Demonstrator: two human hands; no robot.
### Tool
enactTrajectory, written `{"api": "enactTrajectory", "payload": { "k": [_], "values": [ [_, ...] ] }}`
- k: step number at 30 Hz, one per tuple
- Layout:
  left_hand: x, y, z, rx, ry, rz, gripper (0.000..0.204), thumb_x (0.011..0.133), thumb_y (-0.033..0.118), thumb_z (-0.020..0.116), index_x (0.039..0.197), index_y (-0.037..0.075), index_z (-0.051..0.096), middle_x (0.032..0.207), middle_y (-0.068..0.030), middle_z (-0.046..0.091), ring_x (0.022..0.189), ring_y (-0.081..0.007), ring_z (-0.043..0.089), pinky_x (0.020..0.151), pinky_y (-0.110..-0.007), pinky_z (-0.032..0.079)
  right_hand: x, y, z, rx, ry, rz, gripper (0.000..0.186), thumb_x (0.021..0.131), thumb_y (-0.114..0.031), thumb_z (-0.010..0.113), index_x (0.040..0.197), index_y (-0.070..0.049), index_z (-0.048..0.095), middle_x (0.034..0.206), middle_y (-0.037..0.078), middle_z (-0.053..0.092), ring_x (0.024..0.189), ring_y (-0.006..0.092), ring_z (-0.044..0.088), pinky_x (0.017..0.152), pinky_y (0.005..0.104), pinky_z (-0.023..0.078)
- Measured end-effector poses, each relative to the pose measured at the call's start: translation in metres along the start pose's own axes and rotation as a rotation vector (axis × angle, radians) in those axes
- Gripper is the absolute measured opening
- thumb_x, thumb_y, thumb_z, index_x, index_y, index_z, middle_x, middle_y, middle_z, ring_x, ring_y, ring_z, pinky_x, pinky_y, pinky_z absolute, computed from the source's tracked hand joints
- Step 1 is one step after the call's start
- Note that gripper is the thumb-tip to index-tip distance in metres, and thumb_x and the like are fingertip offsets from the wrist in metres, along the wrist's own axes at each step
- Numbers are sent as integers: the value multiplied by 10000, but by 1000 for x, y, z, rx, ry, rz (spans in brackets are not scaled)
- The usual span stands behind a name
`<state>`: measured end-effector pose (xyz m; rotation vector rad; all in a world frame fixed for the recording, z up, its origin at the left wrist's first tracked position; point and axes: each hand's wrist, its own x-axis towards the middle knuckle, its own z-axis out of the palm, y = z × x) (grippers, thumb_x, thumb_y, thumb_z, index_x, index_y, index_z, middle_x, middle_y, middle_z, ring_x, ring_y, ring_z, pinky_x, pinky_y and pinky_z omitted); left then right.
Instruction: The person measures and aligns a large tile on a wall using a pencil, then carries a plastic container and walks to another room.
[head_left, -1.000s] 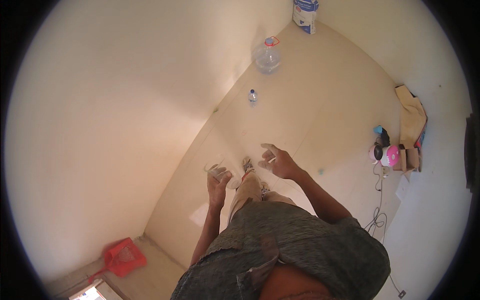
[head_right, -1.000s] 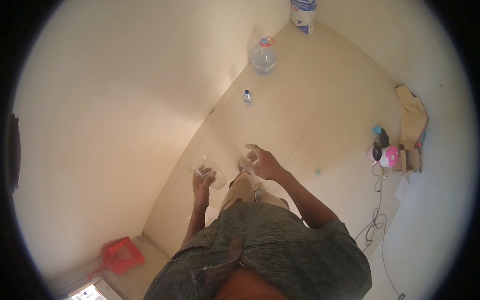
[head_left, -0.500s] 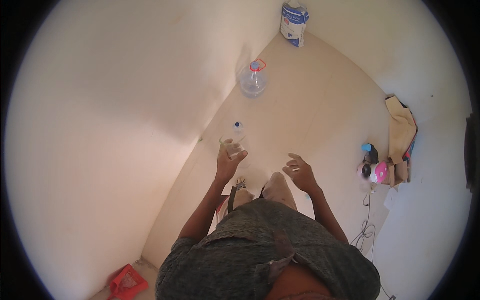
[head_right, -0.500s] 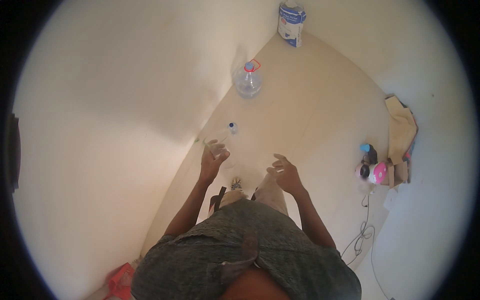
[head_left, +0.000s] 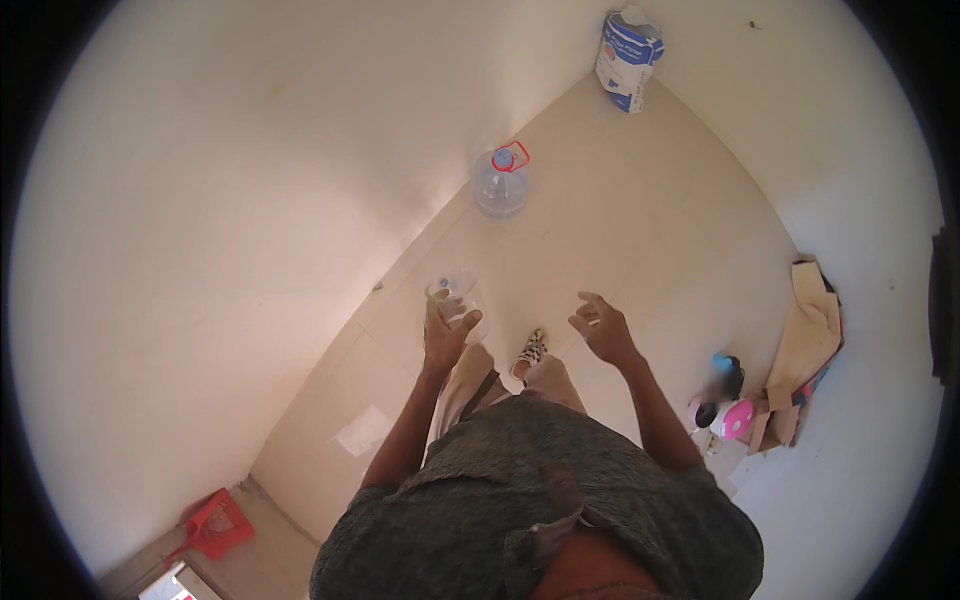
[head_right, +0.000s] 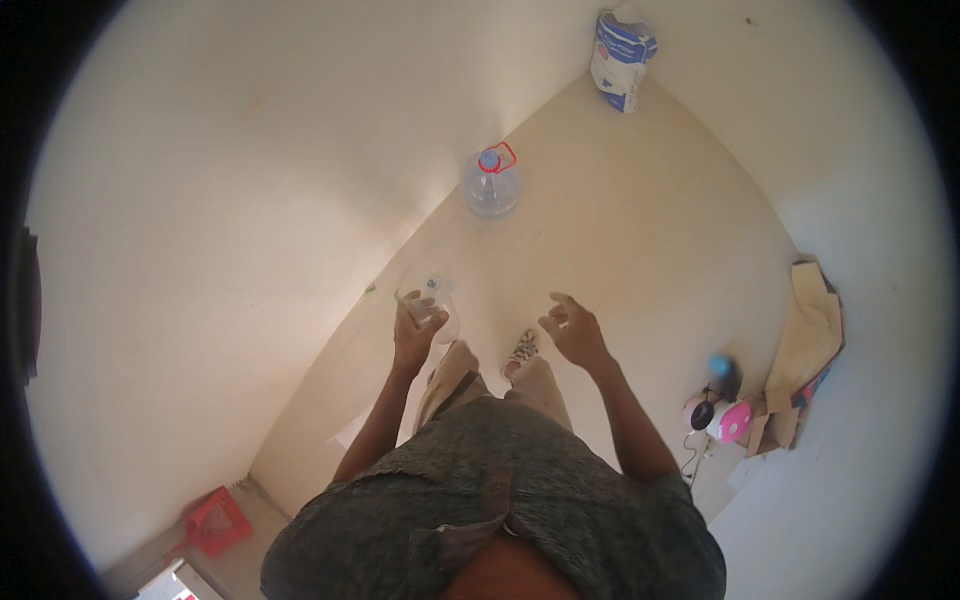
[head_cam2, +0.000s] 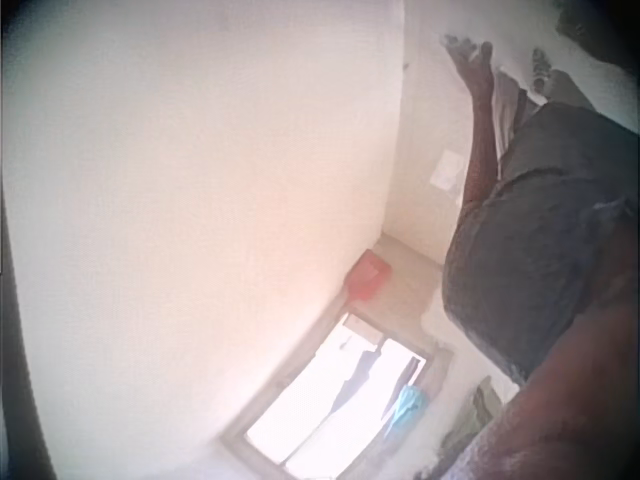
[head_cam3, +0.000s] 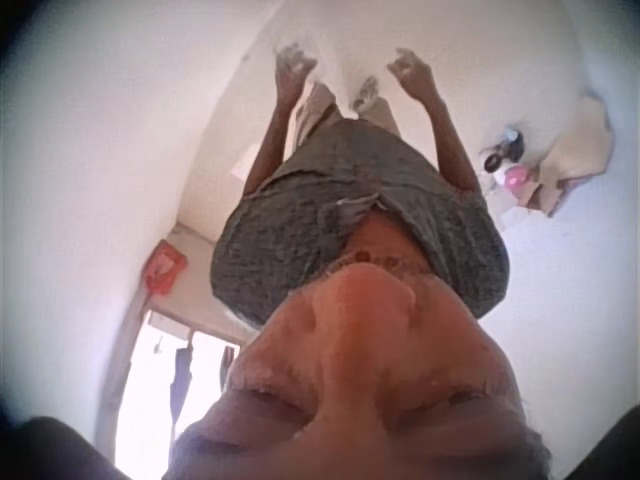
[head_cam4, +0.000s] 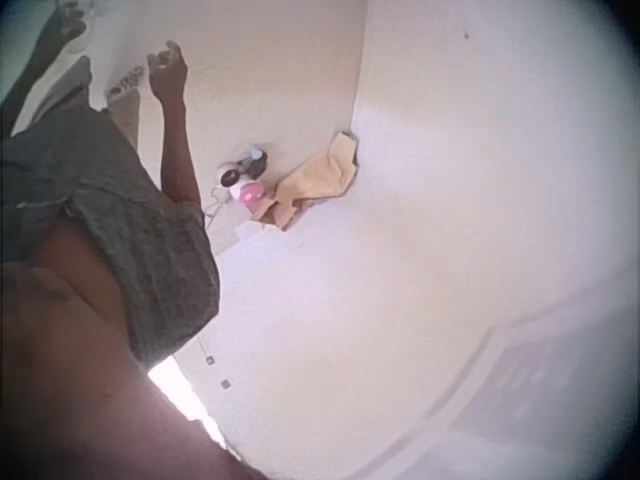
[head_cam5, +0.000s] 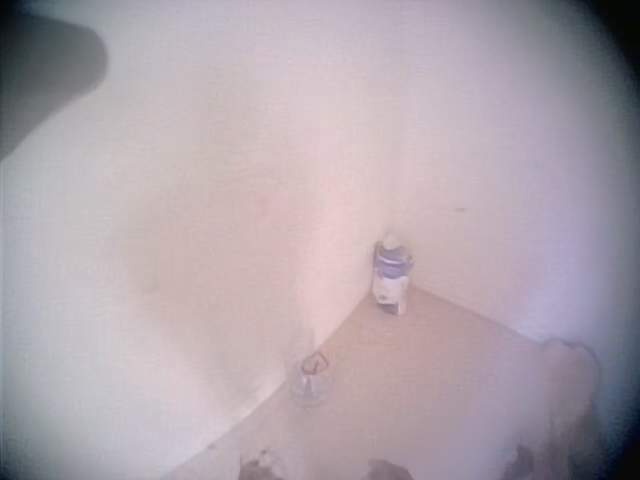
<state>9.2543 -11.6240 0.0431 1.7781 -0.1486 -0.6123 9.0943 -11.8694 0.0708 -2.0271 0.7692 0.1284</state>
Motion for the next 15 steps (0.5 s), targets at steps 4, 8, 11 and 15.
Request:
{"api": "enactTrajectory", "payload": {
  "k": [4,8,11,15],
  "values": [
    [22,7,44,-82,87,-41,683,768,191,733,1296,-29,359,1170,-207,535,1073,-275,558,919,-380,457,95,-3,-47,-145,-76,-130,494,820,-251,663,1221,-6,510,971,144,649,864,253,649,765,360,513],
    [56,11,79,-100,146,-126,703,762,185,739,1303,-32,345,1169,-204,533,1073,-269,553,916,-382,461,184,-14,-77,-231,-134,-174,513,819,-286,659,1223,-9,509,980,140,648,887,254,638,787,369,503],
    [114,3,97,-77,189,-110,742,749,200,757,1312,-35,335,1175,-204,526,1076,-270,551,916,-383,462,264,-11,-77,-330,-134,-229,548,814,-323,662,1239,-17,500,995,140,648,921,259,630,815,385,492],
    [165,-17,124,-101,225,-182,789,726,237,785,1319,-23,334,1208,-208,513,1101,-278,547,926,-385,459,340,12,-69,-340,-202,-152,572,803,-335,682,1255,-40,494,1022,141,648,945,259,630,841,380,487]
  ]
}}
